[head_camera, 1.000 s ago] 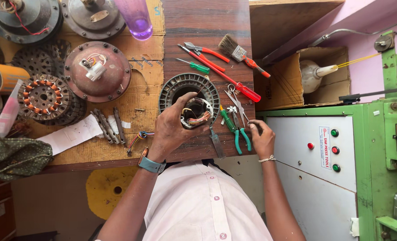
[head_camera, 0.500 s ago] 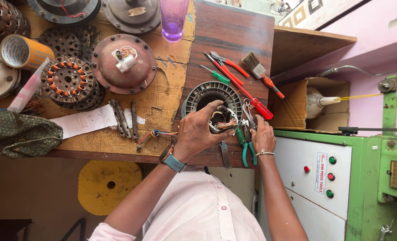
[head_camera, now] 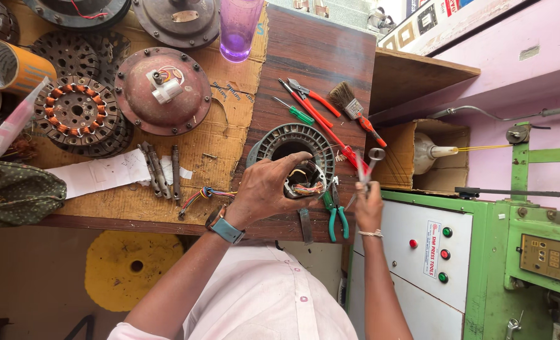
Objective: The person works on a motor stator at a cluttered workbench, using pliers and a wrench to adjust and trim internal copper windings. They repeatedly rotate the stator, pull and cut wires, and inspect the interior while handling various tools.
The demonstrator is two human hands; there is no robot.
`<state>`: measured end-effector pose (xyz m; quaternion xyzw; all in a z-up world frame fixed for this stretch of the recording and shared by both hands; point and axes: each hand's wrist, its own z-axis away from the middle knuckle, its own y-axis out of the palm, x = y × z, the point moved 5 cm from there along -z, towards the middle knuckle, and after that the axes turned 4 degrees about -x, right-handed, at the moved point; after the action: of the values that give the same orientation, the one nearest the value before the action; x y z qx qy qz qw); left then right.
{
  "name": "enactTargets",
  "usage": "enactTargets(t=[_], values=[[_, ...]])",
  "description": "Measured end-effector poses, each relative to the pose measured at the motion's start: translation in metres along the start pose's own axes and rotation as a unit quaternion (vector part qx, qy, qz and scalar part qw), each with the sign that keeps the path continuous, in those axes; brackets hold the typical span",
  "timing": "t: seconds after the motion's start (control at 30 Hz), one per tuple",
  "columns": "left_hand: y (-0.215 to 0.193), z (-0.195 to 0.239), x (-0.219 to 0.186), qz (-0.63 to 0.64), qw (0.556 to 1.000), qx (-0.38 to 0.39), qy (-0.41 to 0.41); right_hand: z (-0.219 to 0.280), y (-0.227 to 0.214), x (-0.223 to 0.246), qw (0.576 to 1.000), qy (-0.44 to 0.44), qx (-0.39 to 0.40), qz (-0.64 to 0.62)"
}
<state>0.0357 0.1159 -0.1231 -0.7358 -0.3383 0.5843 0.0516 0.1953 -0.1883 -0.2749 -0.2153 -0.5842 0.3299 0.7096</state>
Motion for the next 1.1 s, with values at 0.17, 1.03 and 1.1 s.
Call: enactTargets(t=[0.17, 1.03, 1.1], values=[[0.002, -0.007, 0.005, -0.004, 0.997, 0.072, -0.036, 0.041, -0.042, 0.057, 0.822, -0.055, 0.098, -0.558], [0.006, -0.006, 0.010, -0.046, 0.991, 0.104, -0.069, 0.125, -0.054, 0.192, 0.916, -0.386, 0.053, -0.093], [0.006, -0.007, 0.011, -0.045, 0.989, 0.118, -0.081, 0.124, -0.058, 0.199, 0.911, -0.397, 0.069, -0.086]])
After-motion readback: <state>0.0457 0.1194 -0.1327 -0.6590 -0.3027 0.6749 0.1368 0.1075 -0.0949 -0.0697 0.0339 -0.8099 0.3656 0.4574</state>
